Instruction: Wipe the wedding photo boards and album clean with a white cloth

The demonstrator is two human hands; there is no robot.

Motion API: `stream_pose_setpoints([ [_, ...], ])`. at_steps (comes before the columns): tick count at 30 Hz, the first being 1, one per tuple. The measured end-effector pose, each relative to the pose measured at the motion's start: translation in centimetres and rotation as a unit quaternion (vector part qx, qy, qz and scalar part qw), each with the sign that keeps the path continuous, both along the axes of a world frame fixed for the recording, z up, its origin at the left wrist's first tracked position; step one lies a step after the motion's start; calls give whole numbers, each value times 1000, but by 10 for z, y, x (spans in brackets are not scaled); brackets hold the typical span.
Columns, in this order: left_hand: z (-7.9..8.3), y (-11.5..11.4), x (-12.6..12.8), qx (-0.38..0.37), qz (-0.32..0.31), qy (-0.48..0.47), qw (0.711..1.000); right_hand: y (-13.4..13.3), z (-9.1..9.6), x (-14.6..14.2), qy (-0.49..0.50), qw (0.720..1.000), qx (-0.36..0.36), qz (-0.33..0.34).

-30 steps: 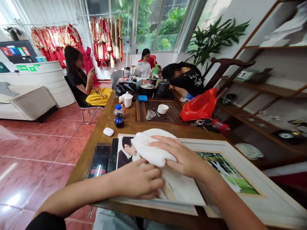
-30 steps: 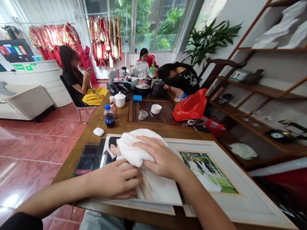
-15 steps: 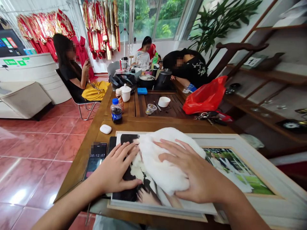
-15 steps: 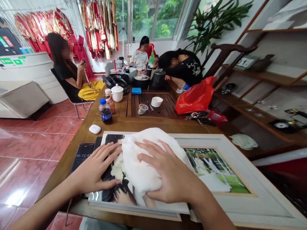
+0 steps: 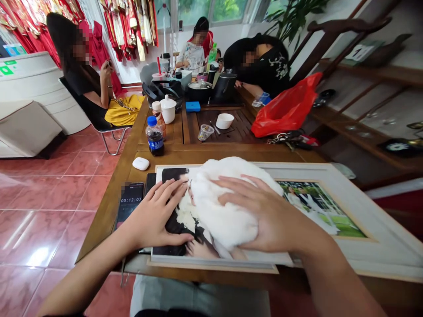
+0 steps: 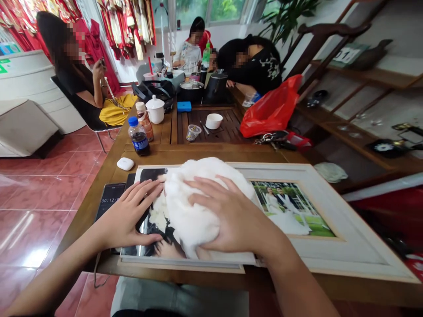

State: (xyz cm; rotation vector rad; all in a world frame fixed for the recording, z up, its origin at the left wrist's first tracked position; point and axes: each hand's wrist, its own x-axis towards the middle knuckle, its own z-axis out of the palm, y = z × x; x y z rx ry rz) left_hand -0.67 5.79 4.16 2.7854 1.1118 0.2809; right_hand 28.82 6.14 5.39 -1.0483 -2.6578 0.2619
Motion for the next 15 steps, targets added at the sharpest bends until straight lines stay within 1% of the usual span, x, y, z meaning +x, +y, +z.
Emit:
stream_pose_setpoints([
  [3,0,0,0,3,0,7,1000,5,-6,11,1,996,35,-77],
  [4,0,0,0,5,0,10,1000,7,-7,13,1,995,41,-90],
  [6,0,0,0,11,1,17,1000,8,-8,15,2,994,45,-95],
  [8,0,0,0,15,3,22,1000,6,-7,14,4,997,43,-68],
  [12,-1,0,0,11,14,23,1000,-2,-1,0,12,999,10,36],
  [15,-1,0,-1,5,12,19,1000,-9,3,-11,19,994,-22,109],
])
